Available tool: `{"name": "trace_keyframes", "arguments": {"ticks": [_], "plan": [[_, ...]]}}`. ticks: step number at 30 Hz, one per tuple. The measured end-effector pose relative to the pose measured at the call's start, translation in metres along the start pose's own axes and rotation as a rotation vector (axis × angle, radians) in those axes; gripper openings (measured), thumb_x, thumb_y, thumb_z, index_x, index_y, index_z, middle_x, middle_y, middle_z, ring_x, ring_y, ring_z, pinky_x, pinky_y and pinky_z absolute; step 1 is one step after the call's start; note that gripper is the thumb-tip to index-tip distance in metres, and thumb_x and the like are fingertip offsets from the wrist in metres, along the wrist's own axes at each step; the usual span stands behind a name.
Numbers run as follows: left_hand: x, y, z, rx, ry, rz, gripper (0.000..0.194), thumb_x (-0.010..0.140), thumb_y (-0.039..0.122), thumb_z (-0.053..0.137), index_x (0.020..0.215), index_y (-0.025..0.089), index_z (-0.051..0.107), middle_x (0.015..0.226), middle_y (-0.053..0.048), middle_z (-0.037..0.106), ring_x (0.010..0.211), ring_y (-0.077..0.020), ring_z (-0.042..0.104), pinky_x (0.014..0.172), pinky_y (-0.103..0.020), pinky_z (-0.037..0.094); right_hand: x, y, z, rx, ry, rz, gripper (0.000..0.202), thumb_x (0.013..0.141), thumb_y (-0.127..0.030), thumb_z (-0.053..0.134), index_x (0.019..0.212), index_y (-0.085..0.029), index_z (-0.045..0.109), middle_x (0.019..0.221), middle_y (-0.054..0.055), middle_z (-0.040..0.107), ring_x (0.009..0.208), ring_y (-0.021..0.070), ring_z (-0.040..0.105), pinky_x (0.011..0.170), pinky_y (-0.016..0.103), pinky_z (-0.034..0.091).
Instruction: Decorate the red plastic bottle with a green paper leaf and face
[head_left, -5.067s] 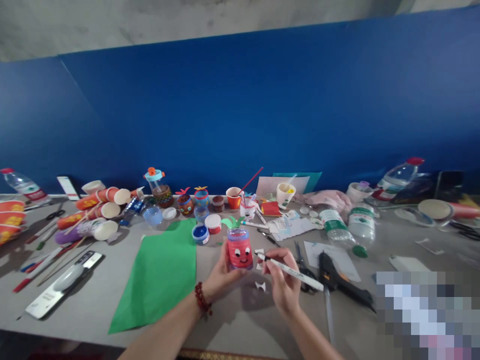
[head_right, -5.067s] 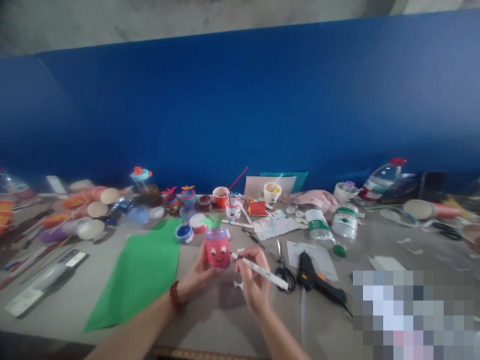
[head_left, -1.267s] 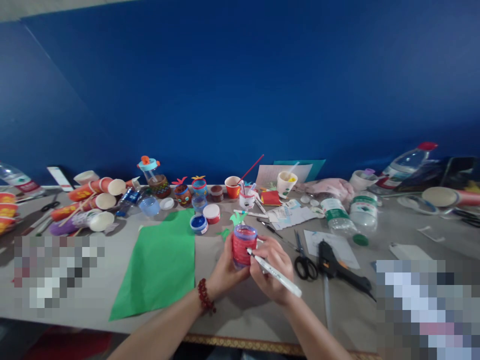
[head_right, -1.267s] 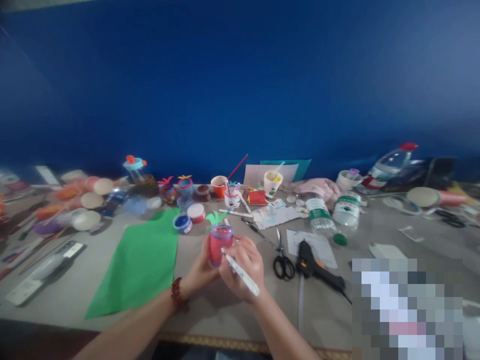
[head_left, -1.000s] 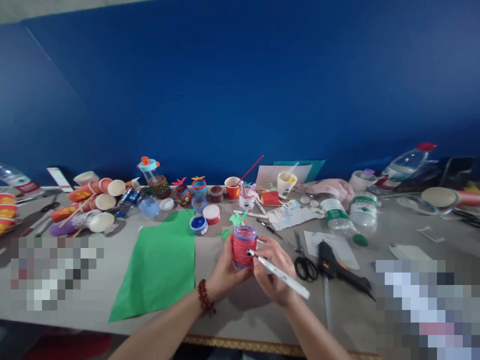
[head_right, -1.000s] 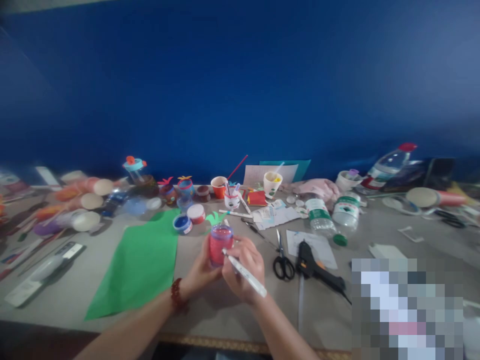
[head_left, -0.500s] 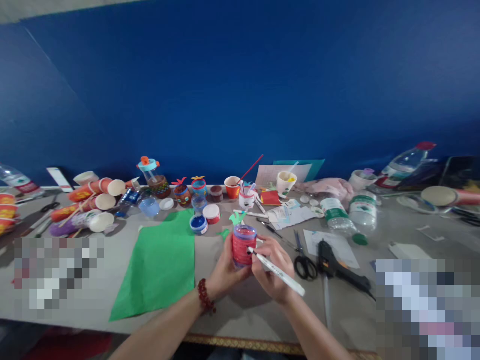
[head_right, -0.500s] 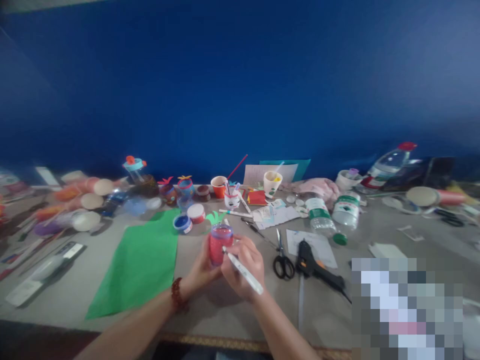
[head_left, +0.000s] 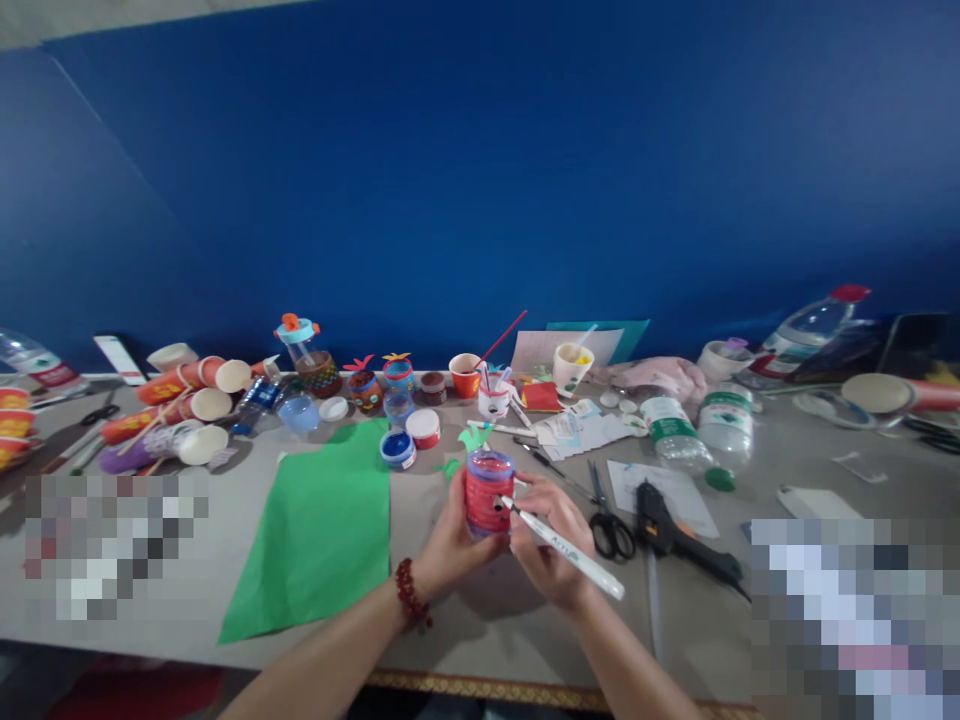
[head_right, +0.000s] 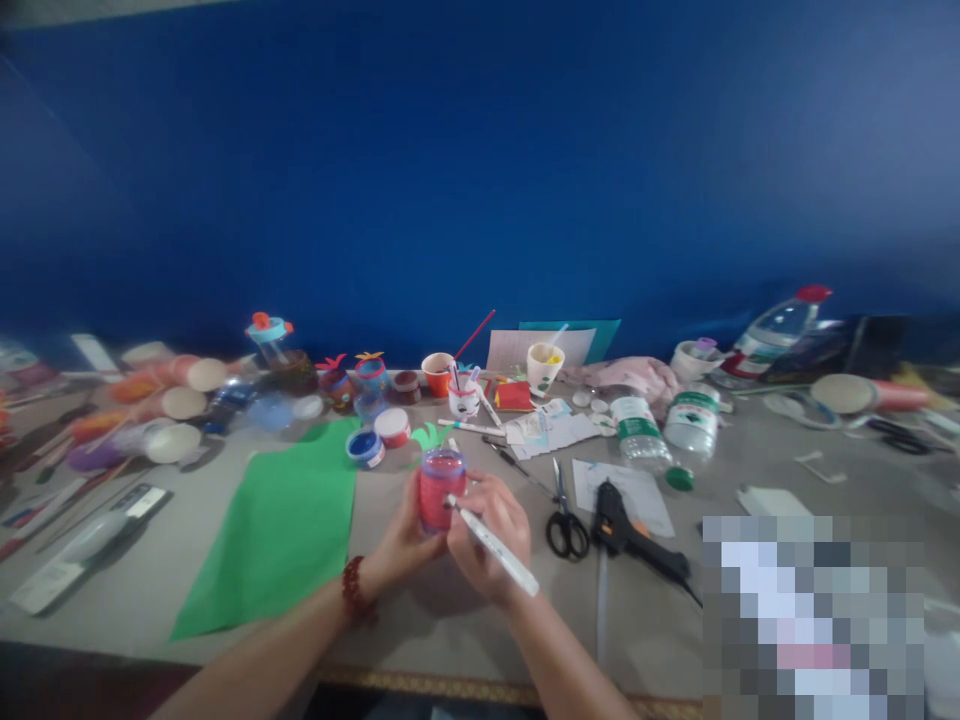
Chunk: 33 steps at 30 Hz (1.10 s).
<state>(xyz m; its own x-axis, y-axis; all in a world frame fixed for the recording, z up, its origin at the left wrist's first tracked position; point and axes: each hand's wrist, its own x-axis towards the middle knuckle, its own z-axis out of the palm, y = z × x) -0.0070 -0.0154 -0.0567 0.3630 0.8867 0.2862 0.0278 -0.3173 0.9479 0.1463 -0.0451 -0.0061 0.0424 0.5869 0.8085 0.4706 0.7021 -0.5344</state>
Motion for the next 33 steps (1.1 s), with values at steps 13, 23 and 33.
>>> {"name": "trace_keyframes", "arguments": {"ticks": [13, 23, 33], "plan": [[-0.0003, 0.0043, -0.0001, 0.048, 0.009, -0.025, 0.09, 0.076, 0.037, 0.073, 0.145, 0.022, 0.018, 0.136, -0.014, 0.05, 0.123, -0.0291, 0.053, 0.106, -0.048, 0.041, -0.0018, 0.0049, 0.0045, 0.049, -0.018, -0.005, 0.024, 0.072, -0.006, 0.06, 0.089, -0.023, 0.057, 0.075, 0.001, 0.064, 0.073, 0.0206, 0.065, 0.088, 0.049, 0.053], [-0.0009, 0.0016, -0.0005, 0.04, 0.001, 0.023, 0.091, 0.074, 0.037, 0.074, 0.145, 0.023, 0.019, 0.139, -0.014, 0.048, 0.126, -0.0303, 0.05, 0.108, -0.051, 0.039, -0.0017, 0.0005, -0.0005, 0.015, 0.015, 0.01, 0.02, 0.075, -0.007, 0.057, 0.088, -0.023, 0.057, 0.074, 0.002, 0.063, 0.091, 0.0249, 0.066, 0.083, 0.044, 0.055], [-0.0009, 0.0029, -0.0004, 0.003, -0.01, -0.021, 0.089, 0.075, 0.038, 0.073, 0.144, 0.023, 0.019, 0.136, -0.013, 0.051, 0.122, -0.0287, 0.054, 0.106, -0.05, 0.042, 0.0033, -0.001, 0.0016, 0.012, 0.016, -0.003, 0.019, 0.075, -0.008, 0.057, 0.085, -0.024, 0.056, 0.071, 0.001, 0.063, 0.084, 0.024, 0.068, 0.081, 0.044, 0.056]]}}
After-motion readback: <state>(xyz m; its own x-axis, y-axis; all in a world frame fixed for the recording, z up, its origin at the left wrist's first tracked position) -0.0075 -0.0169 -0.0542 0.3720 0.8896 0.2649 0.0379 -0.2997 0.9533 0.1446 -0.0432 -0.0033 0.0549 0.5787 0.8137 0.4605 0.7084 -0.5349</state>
